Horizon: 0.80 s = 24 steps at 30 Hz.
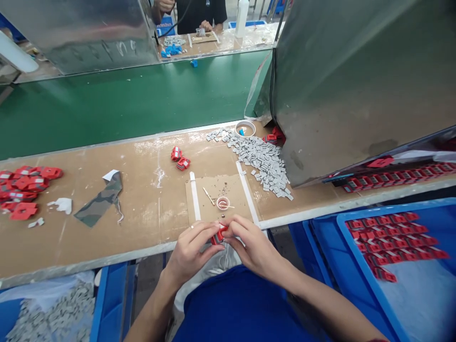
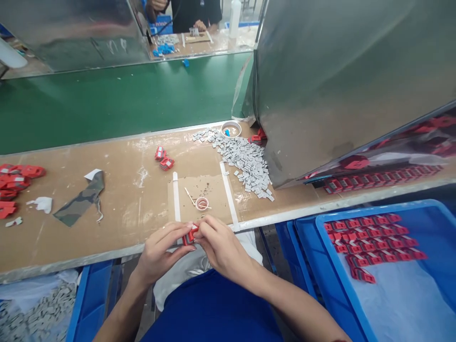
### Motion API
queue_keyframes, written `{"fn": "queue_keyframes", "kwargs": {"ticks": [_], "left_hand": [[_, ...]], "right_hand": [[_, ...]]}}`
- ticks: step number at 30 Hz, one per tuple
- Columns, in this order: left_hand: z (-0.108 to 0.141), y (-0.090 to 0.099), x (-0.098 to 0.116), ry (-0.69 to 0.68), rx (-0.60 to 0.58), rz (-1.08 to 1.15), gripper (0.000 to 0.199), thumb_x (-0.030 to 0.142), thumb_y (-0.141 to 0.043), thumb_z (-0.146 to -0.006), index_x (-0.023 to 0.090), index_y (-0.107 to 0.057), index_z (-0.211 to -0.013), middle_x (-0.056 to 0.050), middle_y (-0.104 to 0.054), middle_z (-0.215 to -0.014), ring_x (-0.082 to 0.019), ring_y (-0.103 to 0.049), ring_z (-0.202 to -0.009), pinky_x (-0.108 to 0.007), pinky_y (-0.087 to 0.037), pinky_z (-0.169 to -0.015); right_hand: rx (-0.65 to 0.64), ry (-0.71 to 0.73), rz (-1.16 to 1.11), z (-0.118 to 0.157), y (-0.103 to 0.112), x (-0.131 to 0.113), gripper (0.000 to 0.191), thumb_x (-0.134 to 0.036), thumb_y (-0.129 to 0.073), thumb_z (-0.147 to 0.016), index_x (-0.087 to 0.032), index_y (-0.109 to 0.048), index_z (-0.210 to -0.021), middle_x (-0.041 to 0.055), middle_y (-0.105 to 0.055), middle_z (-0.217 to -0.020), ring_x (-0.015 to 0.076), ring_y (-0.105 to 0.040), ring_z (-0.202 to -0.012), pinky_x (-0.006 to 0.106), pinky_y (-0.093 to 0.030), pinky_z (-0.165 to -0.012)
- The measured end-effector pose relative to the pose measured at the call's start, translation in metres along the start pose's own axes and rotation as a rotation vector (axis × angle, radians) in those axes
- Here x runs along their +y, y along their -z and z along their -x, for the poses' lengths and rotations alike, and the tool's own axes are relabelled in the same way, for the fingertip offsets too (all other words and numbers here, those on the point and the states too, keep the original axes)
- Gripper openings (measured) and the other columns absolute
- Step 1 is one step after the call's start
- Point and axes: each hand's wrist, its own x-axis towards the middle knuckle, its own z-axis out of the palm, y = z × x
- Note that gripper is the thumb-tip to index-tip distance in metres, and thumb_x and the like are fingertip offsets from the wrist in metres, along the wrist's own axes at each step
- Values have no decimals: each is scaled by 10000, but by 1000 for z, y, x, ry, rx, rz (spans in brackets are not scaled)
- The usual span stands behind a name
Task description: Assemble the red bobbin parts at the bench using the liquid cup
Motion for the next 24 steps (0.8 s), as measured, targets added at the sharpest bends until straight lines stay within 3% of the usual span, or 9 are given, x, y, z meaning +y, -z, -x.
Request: {"fn": "queue_keyframes", "kwargs": {"ticks": [5,10,13,16,20,24], "left_hand": [[-4,3,4,-75,-57,-39,420,363,-679,-956,200,-651,-1342,-142,-800,-1057,-242,-777,-953,-335,-632,-862],[-13,-1,11,-140,-84,-58,401,432,-655,-953,177,-675,-1261,-124,-804,-1026,-218,-782,-926,-265,-624,-860],[-21,-9,14,-183,-85,-22,399,465,-680,-927,185,-694,-1211,-99,-807,-987,-209,-787,-889,-237,-624,-846],[-32,-22,19,-227,-84,9,384,450,-668,-941,192,-699,-1224,-96,-814,-1003,-213,-791,-881,-235,-629,-846],[-50,-41,31,-252,-169,133,426,435,-669,-947,224,-665,-1316,-89,-817,-1021,-212,-793,-880,-230,-639,-834],[-64,-49,33,-252,-255,199,559,502,-702,-908,276,-620,-1412,-91,-812,-1081,-245,-796,-923,-271,-654,-844]], "right_hand": [[71,-83,-90,9,-5,0,206,-162,-505,-1022,-214,-526,-825,35,-597,-881,166,-619,-802,265,-491,-715],[64,-151,-122,27,12,-14,83,-142,-582,-975,-223,-591,-962,56,-703,-1049,184,-686,-1009,279,-518,-876],[112,-176,-117,39,21,-19,109,-122,-608,-938,-222,-600,-982,69,-719,-1120,184,-692,-1073,274,-517,-929],[204,-217,-105,50,27,-20,86,-134,-603,-922,-216,-577,-926,69,-715,-1043,182,-694,-995,275,-527,-878],[305,-272,-138,66,35,-26,95,-159,-599,-915,-220,-546,-864,44,-699,-954,164,-677,-894,267,-529,-814],[369,-332,-91,94,66,-17,118,-248,-599,-963,-216,-595,-849,43,-730,-949,166,-698,-879,275,-535,-804]]}}
